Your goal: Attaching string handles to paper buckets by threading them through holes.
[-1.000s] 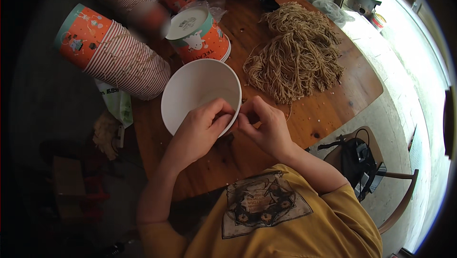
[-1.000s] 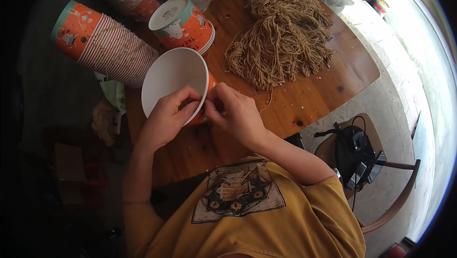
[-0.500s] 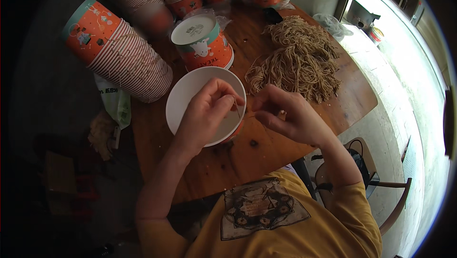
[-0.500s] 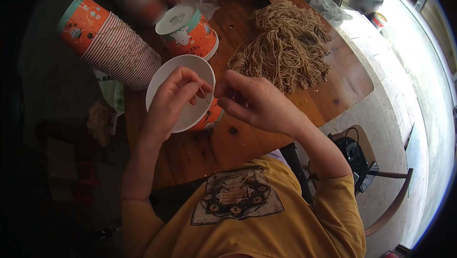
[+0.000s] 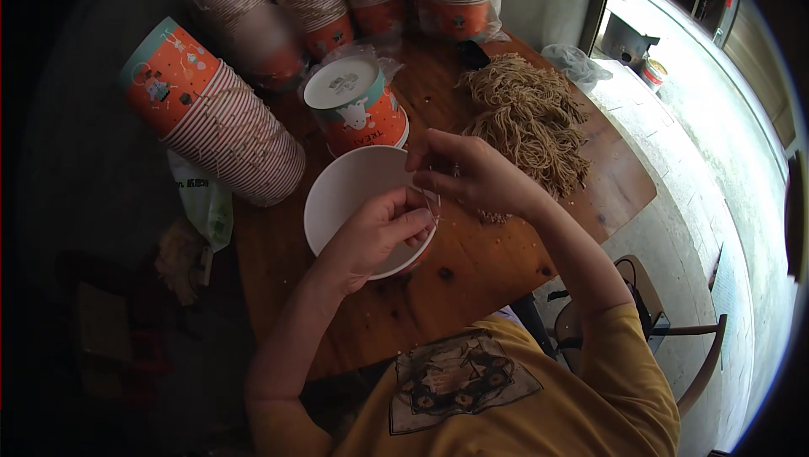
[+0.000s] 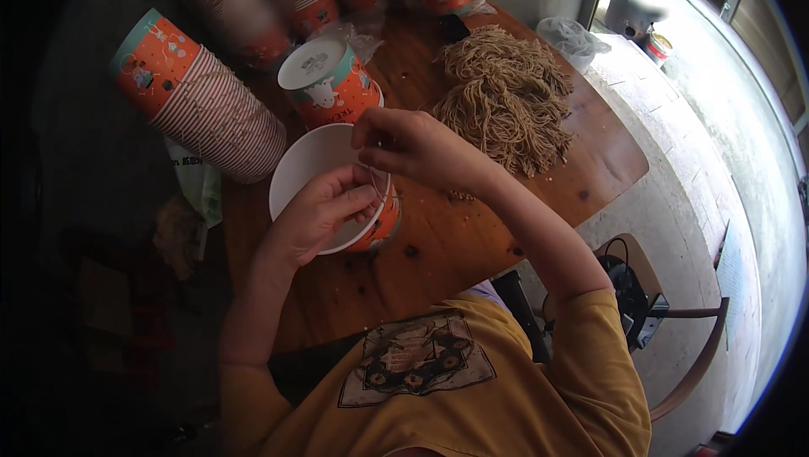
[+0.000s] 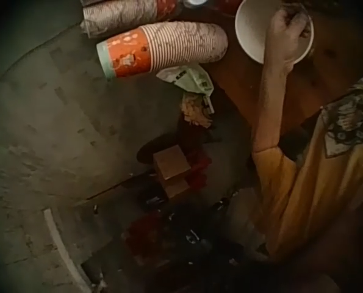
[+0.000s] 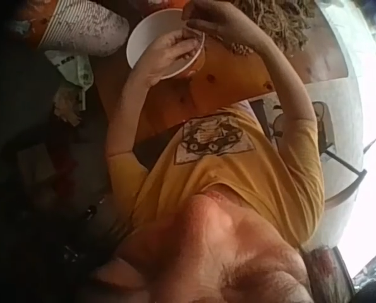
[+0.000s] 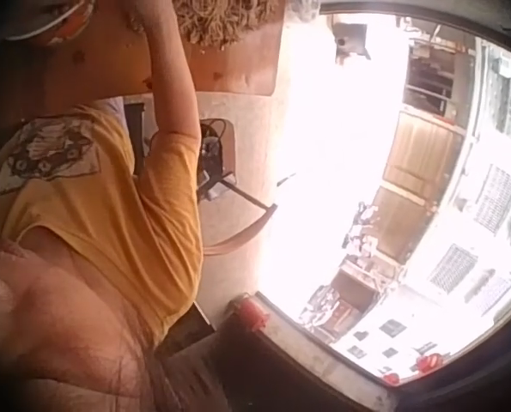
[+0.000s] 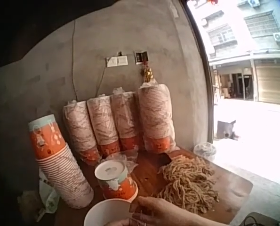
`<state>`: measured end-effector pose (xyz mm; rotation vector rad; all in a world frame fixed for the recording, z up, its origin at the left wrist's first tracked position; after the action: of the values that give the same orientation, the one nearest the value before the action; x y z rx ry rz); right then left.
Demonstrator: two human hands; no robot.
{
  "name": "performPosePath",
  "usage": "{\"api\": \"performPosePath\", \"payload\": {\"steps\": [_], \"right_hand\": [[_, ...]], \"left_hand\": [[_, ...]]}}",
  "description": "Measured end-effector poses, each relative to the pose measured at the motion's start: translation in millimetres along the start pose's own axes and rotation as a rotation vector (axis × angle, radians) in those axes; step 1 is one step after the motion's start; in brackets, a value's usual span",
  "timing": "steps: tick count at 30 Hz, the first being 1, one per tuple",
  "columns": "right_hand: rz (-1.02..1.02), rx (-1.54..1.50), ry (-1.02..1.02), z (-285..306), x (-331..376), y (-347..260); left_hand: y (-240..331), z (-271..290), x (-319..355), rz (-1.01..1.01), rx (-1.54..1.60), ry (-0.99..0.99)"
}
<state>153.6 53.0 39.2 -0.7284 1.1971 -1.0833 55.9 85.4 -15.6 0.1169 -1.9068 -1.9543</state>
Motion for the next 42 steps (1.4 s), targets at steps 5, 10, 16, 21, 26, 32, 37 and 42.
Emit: {"api": "performPosePath", "payload": {"steps": [5,10,16,21,26,32,37,42], "right_hand": [[0.199,0.255,0.244,11.5,18.1,-0.9],[0.097,0.184,0.353,-0.6,60.3,-4.1],[0.195,0.465,0.389,-24.6,67.8,-20.6],[0.363,0.711,0.375,-42.0,67.4,-37.5],[0.399,0.590,0.265,-42.2,63.4,-38.1],[0.209,0.456,0.352,-9.3,57.1,-21.4],[0.236,0.385,0.298,-11.0,57.9,-13.0],[0.170,0.190,0.371,-9.4,59.2,-2.1]], "left_hand": [[-2.6,-0.5,-1.6,0.030,0.065,-0.008],[-3.8,3.4,-4.2,0.040,0.088,0.052],[-3.1,2.8,-6.1,0.097,0.084,-0.001],[-2.0,0.6,-4.5,0.169,0.133,0.010],[-4.0,0.1,-1.0,0.162,0.136,0.011],[-1.8,1.6,-1.1,0.119,0.126,-0.018],[-1.1,-2.8,-1.0,0.127,0.181,-0.069],[-2.5,-0.1,-2.4,0.156,0.190,-0.073]]}}
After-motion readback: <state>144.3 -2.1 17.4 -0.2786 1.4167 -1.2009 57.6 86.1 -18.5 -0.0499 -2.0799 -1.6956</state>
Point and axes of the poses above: each hand's wrist, its own x-axis away from the middle knuckle, its own z-axis out of the back of the hand, y = z × x, the point moved 9 cm from there along -x, towards the middle knuckle, and after that the axes turned 10 degrees about -x, right-handed, at the moved point
